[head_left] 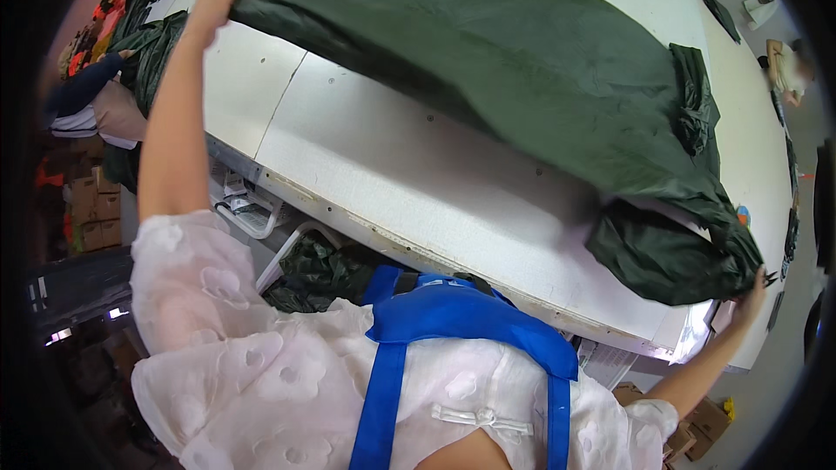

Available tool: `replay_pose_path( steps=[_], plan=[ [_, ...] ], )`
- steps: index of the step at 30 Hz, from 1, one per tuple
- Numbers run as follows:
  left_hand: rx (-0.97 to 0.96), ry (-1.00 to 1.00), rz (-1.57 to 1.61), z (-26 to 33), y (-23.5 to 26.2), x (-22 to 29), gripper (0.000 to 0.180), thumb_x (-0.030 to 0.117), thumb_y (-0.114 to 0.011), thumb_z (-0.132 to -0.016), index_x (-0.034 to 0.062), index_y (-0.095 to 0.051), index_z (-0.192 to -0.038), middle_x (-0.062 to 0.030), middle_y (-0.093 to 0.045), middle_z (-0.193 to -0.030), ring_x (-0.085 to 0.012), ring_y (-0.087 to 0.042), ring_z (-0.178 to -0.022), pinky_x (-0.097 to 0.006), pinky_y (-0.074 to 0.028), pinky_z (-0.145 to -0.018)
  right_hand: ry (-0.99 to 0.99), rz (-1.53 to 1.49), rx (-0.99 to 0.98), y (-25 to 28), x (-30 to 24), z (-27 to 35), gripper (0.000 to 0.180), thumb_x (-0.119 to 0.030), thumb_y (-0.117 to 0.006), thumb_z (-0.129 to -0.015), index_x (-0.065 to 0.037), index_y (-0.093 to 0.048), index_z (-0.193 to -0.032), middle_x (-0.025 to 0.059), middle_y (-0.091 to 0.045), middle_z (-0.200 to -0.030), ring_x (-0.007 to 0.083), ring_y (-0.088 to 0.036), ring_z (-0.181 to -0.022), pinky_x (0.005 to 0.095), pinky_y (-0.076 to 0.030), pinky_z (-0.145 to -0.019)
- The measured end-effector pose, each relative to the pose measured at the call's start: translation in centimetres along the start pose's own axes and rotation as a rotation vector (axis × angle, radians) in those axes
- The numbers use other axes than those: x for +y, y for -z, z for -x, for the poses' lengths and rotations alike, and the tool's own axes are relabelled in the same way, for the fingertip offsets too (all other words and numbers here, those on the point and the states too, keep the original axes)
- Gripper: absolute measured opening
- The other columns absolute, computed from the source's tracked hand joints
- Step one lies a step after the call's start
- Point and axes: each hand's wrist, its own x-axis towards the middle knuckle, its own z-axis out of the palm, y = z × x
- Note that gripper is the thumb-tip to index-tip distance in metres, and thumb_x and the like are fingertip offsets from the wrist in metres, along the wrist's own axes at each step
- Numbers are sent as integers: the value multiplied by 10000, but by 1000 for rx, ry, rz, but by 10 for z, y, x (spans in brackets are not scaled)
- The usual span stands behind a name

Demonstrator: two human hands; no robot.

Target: The person trims excess threads and fabric from a green jacket using small scissors. They repeatedly unfold, cut, and refold the jacket on a white table, handling the garment one at a time.

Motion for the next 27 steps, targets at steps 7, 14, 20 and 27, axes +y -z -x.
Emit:
replay_pose_path(
  steps=[7, 14, 20, 27],
  plan=[
    [-301, -269, -779, -6, 32, -161, 279, 337, -649, -794, 59, -666, -779, -144, -658, -744, -271, -634, -696, -404, -491, -666, 2, 1052, -266, 64, 34, 31, 516, -422, -633, -815, 72, -661, -966, 158, -670, -866, 291, -625, -829, 430, -468, -780],
    [-196, 443, -786, 136, -65, -187, 301, 256, -681, -771, 38, -672, -979, -181, -657, -1020, -348, -623, -971, -444, -498, -835, -341, 1154, -229, 28, 175, 97, 326, -227, -727, -747, 79, -654, -834, 215, -650, -753, 312, -610, -677, 423, -459, -663],
    [13, 236, -699, 159, -109, -141, 644, 305, -683, -806, 177, -401, -1371, -155, -357, -1434, -347, -373, -1294, -487, -395, -995, -274, 1312, -175, 31, 174, 82, 283, -209, -743, -703, 40, -649, -798, 185, -660, -730, 292, -641, -691, 404, -480, -650],
    [-341, 222, -846, 172, -205, -138, 712, 636, -417, -865, 400, -117, -1466, -32, -25, -1569, -412, -30, -1413, -710, -101, -1034, 2, 1460, -95, 14, 204, 92, 204, -174, -634, -787, 24, -613, -831, 250, -635, -846, 436, -595, -854, 479, -467, -761]
  ],
)
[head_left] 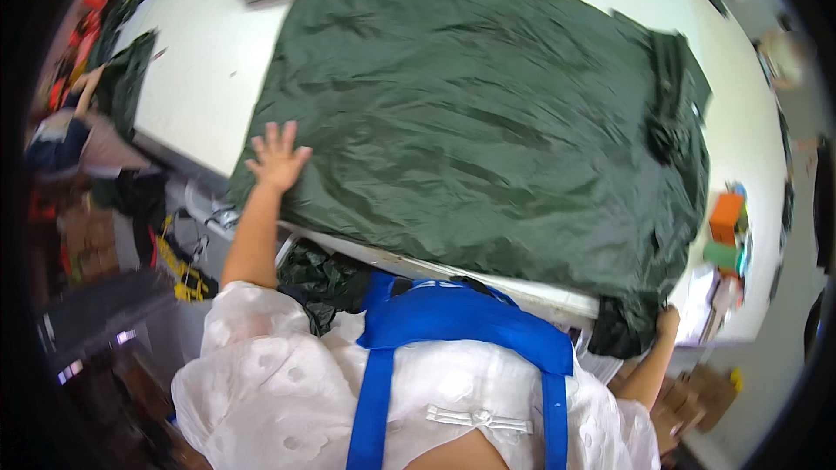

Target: The person trims excess threads and fabric from a green jacket using small scissors. They repeatedly unfold, cut, and refold the jacket on a white table, handling the garment one at a time.

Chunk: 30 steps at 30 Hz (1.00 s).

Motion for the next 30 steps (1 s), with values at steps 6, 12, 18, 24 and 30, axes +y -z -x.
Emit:
replay_pose_path(
  steps=[6, 12, 18, 24, 30],
  plan=[
    [277, -134, 44, -43, 27, 25, 706, 465, -527, -891, 340, -151, -1476, -94, -58, -1561, -425, -57, -1407, -668, -120, -1057, -72, 16, -353, 25, 14, -2, 227, -195, -674, -673, -5, -682, -798, 192, -664, -733, 298, -651, -697, 409, -495, -648],
    [1, -888, -115, 92, 16, 156, 697, 481, -602, -807, 292, -343, -1427, -66, -96, -1561, -414, -53, -1411, -679, -60, -1056, -267, -347, -45, 32, -51, -11, 674, -425, -637, -821, 16, -467, -1301, 285, -599, -1125, 381, -568, -1103, 397, -435, -940],
    [77, -622, -146, 40, 43, 142, 715, 422, -601, -836, 231, -285, -1449, -90, -129, -1551, -410, -119, -1402, -640, -111, -1073, -522, -1013, -99, 8, -17, 63, 522, -339, -596, -850, -14, -525, -1252, 62, -652, -972, 82, -362, -439, 234, -289, -396],
    [-118, -1454, 272, 186, 65, 276, 760, 227, -723, -735, 111, -365, -1396, -157, -304, -1471, -372, -230, -1378, -511, -181, -1113, -210, -1202, -482, -29, -34, 184, 708, 46, -561, -656, -48, -451, -1349, 77, -473, -1364, 135, -535, -920, 235, -437, -637],
    [-199, -1833, 144, 286, 2, 371, 768, 160, -676, -749, 153, -323, -1431, -132, -335, -1460, -326, -287, -1365, -474, -231, -1113, 141, -758, -176, -72, -96, 241, 933, 129, -586, -607, -157, -289, -1444, 59, -175, -1544, 293, -333, -1345, 344, -417, -989]
  ],
)
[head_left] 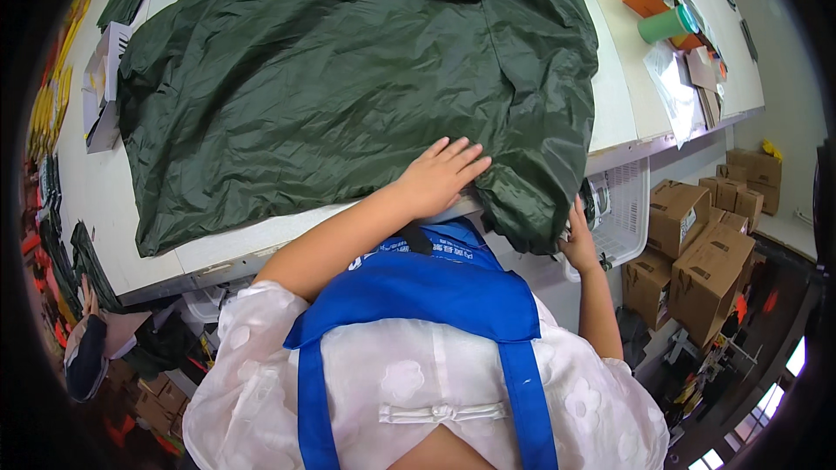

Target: The person trims excess threads and fabric from a green jacket using small scissors. They repeatedly unfold, cut, and refold the jacket on a white table, handling the garment one at a time.

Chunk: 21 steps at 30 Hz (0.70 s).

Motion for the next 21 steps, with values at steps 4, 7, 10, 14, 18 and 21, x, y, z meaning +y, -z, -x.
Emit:
replay_pose_path(
  steps=[4, 7, 10, 14, 18, 21],
  plan=[
    [-39, 100, -124, -11, -17, 0, 703, 32, -517, -810, 285, -318, -1435, -138, -331, -1463, -350, -335, -1337, -477, -278, -1092, 28, 219, 237, -11, 2, 15, 850, 79, -630, -623, -190, -382, -1391, 60, -213, -1526, 343, -559, -1074, 386, -514, -776],
    [-39, 153, -209, -13, -16, 3, 644, 83, -548, -824, 320, -382, -1399, -131, -359, -1449, -345, -374, -1313, -471, -300, -1079, 162, 272, 324, -18, -3, 4, 637, 67, -604, -654, -154, -538, -1247, 55, -280, -1502, 345, -615, -933, 387, -519, -733],
    [55, 147, -178, -14, -22, 1, 535, 127, -562, -847, 282, -464, -1349, -92, -403, -1427, -312, -398, -1300, -468, -312, -1070, 236, 201, 369, -9, -25, -2, 245, 32, -569, -700, -74, -670, -896, 107, -513, -1327, 300, -642, -874, 345, -506, -679],
    [77, 157, -132, -10, -18, -2, 437, 148, -553, -860, 212, -534, -1292, -31, -449, -1399, -262, -410, -1297, -460, -323, -1062, -15, -242, 248, 53, -13, 28, 104, -61, -594, -805, -37, -643, -894, 124, -629, -862, 199, -599, -732, 315, -465, -614],
    [-112, 185, -222, -8, -24, 10, 460, 121, -508, -859, 171, -509, -1316, -42, -461, -1393, -283, -405, -1301, -478, -321, -1057, -452, -91, -573, 87, 28, 95, 247, -248, -667, -830, -18, -632, -913, 23, -506, -614, 127, -475, -567, 272, -410, -541],
    [14, 242, -344, -5, -34, 30, 537, 200, -599, -807, 163, -484, -1331, -98, -458, -1385, -300, -402, -1297, -493, -277, -1075, -685, -639, -430, 131, 38, 103, 290, -254, -673, -809, -63, -622, -1021, 24, -493, -652, 110, -462, -592, 257, -410, -578]
  ],
)
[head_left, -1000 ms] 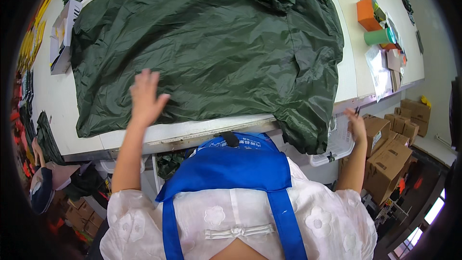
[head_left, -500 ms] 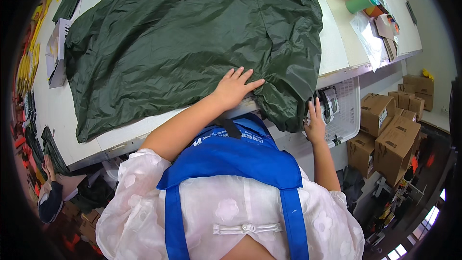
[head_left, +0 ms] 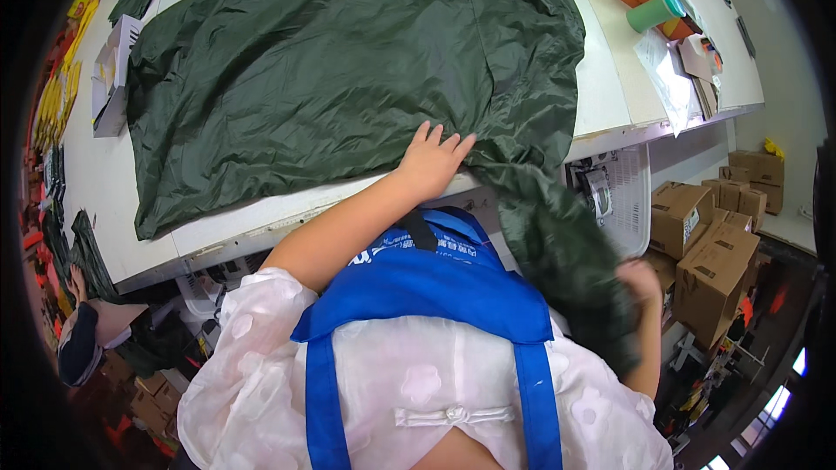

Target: The person trims excess threads and fabric from a green jacket using small scissors. They repeatedly unfold, cut, and refold the jacket on a white table, handling the garment one at a time.

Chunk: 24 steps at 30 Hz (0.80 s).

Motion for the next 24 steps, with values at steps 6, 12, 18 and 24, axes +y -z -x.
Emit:
replay_pose_path(
  steps=[6, 12, 18, 24],
  plan=[
    [60, -23, 248, 2, -18, 11, 615, 209, -629, -791, 114, -431, -1365, -131, -486, -1329, -295, -422, -1269, -510, -266, -1069, 997, -55, 59, -131, -218, 13, 326, -238, -570, -872, -42, -557, -1132, 90, -558, -856, 192, -523, -778, 287, -429, -712],
    [67, 128, 1262, 19, -38, 24, 447, 285, -583, -874, 89, -502, -1267, -86, -536, -1255, -221, -474, -1175, -402, -332, -1006, 1356, 327, -695, -358, -294, 9, 369, -223, -466, -935, -21, -493, -1243, 155, -622, -1060, 274, -584, -964, 317, -448, -847],
    [225, 812, 2371, 30, -26, 10, 336, 282, -601, -905, 59, -561, -1153, -64, -588, -1104, -202, -510, -1097, -357, -379, -981, 1513, 590, 514, -225, -289, -98, 466, 97, -490, -734, -113, -625, -1127, 110, -638, -1061, 254, -622, -875, 314, -500, -770],
    [123, 883, 2150, 58, -47, 4, 252, 171, -595, -903, -59, -552, -996, -136, -612, -959, -227, -614, -905, -378, -477, -891, 849, 869, 665, -54, -245, -210, 207, -195, -642, -824, -76, -633, -994, 155, -652, -975, 353, -607, -946, 414, -483, -786]
  ],
)
